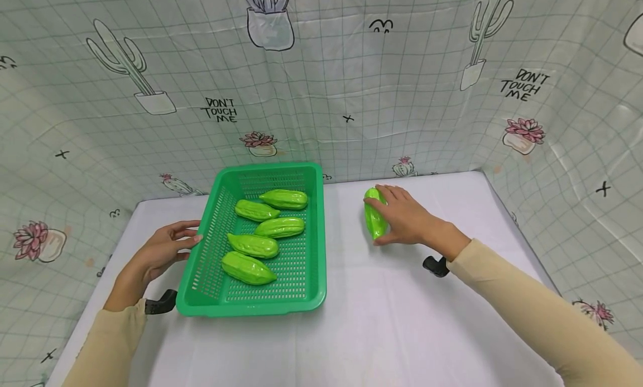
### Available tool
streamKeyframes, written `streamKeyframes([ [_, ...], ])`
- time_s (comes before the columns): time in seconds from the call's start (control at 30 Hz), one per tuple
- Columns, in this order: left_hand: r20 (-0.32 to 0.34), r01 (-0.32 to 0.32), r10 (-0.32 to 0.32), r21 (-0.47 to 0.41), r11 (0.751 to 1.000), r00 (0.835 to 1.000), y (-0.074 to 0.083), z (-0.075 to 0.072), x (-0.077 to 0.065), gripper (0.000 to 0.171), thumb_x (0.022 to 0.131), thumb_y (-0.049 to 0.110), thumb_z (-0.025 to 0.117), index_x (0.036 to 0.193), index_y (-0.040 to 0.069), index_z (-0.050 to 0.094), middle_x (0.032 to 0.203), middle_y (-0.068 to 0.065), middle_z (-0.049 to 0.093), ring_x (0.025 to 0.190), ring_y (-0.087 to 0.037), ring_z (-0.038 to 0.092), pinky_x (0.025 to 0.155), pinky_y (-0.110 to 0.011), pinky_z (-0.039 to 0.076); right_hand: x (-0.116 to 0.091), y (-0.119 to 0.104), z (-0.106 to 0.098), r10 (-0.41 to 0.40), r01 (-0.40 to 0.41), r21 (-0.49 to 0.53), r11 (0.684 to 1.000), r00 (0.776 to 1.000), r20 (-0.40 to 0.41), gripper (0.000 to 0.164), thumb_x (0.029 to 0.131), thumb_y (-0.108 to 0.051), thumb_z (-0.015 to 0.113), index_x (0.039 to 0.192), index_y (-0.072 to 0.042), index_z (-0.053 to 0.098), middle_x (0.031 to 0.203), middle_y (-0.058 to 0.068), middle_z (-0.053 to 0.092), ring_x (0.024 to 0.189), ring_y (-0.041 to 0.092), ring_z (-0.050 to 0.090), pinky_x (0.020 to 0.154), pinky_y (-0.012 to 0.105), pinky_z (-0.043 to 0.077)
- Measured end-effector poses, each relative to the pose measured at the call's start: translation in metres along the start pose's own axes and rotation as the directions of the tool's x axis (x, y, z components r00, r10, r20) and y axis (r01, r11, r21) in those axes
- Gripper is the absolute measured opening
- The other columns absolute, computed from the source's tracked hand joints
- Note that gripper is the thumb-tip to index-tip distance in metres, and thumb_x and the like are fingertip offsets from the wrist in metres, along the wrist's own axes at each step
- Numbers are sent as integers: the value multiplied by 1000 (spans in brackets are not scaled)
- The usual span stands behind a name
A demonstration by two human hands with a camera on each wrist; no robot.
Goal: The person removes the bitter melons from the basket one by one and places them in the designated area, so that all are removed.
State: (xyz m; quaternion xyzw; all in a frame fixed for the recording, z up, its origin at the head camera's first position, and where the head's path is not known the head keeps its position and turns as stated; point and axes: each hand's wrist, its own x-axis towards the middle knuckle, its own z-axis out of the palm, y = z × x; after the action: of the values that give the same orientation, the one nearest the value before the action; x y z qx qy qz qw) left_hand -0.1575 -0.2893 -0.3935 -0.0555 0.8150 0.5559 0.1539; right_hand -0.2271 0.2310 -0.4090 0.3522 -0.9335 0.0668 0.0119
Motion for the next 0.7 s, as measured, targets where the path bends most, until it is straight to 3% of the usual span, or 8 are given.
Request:
streamKeyframes([
  [0.7, -8, 8, -8, -6, 1000, 1000, 1, 1, -1, 60, 109, 9, 61, 160, -6, 35, 127, -11, 58, 87, -5, 64, 77, -25, 58, 5, 20, 18, 21, -24, 33, 999, 996, 88, 95, 80, -44, 94, 153, -2, 50, 158, 37, 37, 145, 57, 38, 118, 70, 33],
])
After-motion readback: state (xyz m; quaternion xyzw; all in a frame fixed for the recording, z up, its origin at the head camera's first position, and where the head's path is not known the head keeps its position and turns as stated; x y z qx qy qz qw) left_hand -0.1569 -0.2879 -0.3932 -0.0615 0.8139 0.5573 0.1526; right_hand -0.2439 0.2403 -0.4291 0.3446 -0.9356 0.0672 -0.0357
